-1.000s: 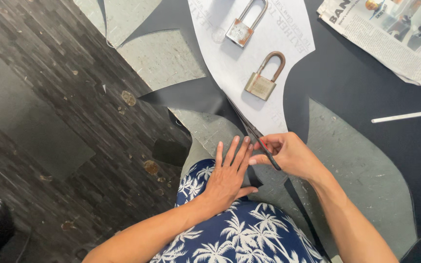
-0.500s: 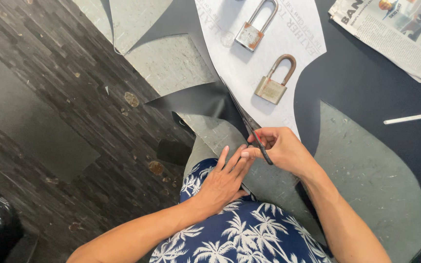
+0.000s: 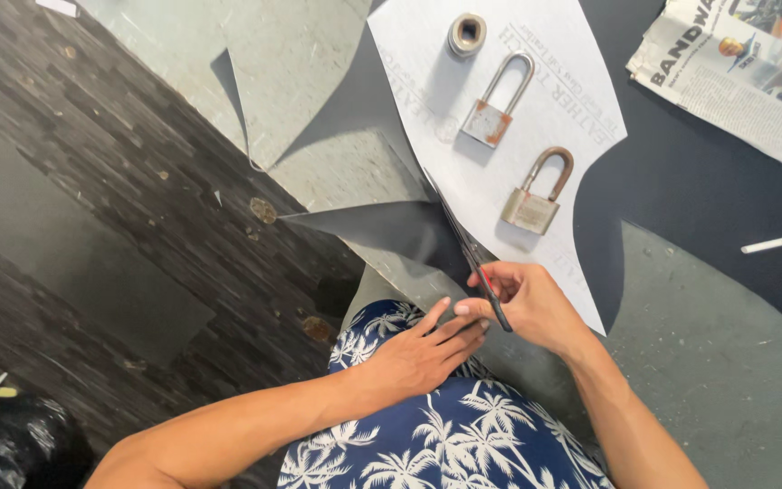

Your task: The person places a paper pattern onto a large sheet of black synthetic fabric, secures it using locks and metal weights, and cuts the fabric around the pattern using shears. After cutting, the person writes labels on the fabric scraps with a white marker and removes the pattern.

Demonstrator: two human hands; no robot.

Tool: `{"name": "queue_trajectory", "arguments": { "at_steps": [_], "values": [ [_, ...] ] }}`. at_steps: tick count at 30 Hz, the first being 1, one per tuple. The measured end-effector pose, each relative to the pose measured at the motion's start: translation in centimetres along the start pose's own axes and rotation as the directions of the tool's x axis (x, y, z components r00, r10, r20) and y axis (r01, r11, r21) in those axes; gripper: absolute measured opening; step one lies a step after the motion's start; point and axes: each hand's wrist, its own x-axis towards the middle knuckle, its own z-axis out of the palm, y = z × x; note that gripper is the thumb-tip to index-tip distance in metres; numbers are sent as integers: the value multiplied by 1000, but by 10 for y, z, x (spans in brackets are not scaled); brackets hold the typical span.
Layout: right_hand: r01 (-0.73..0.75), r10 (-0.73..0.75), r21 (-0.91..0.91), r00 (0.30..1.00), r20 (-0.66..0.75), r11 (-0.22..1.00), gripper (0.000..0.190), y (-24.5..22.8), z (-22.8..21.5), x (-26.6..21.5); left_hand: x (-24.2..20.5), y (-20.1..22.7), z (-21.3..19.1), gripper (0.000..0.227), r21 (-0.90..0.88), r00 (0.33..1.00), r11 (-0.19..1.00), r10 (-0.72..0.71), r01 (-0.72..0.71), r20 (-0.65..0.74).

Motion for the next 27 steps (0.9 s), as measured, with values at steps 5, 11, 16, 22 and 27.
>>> {"name": "queue_trajectory", "arguments": {
  "at_steps": [5, 11, 16, 22, 27],
  "values": [
    [-53, 56, 79, 998, -39, 995, 38, 4, 8, -1, 2, -40, -30, 50, -424, 999, 905, 40, -32, 9],
    [-96, 98, 67, 994, -41, 993, 44, 11, 9, 2, 7, -115, -85, 23, -604, 812, 570, -527, 556, 250],
    [-137, 140, 40, 988, -63, 990, 46, -3, 11, 8, 41, -165, -79, 34, -827, 569, -162, -654, 539, 498],
    [-149, 152, 47, 985, -79, 988, 48, -11, 16, 16, 47, -172, -57, 34, -862, 568, -292, -657, 415, 496],
    [-142, 154, 157, 986, -70, 977, 47, -12, 21, 13, 45, -175, -53, 29, -848, 585, -301, -621, 436, 521]
  ]
}}
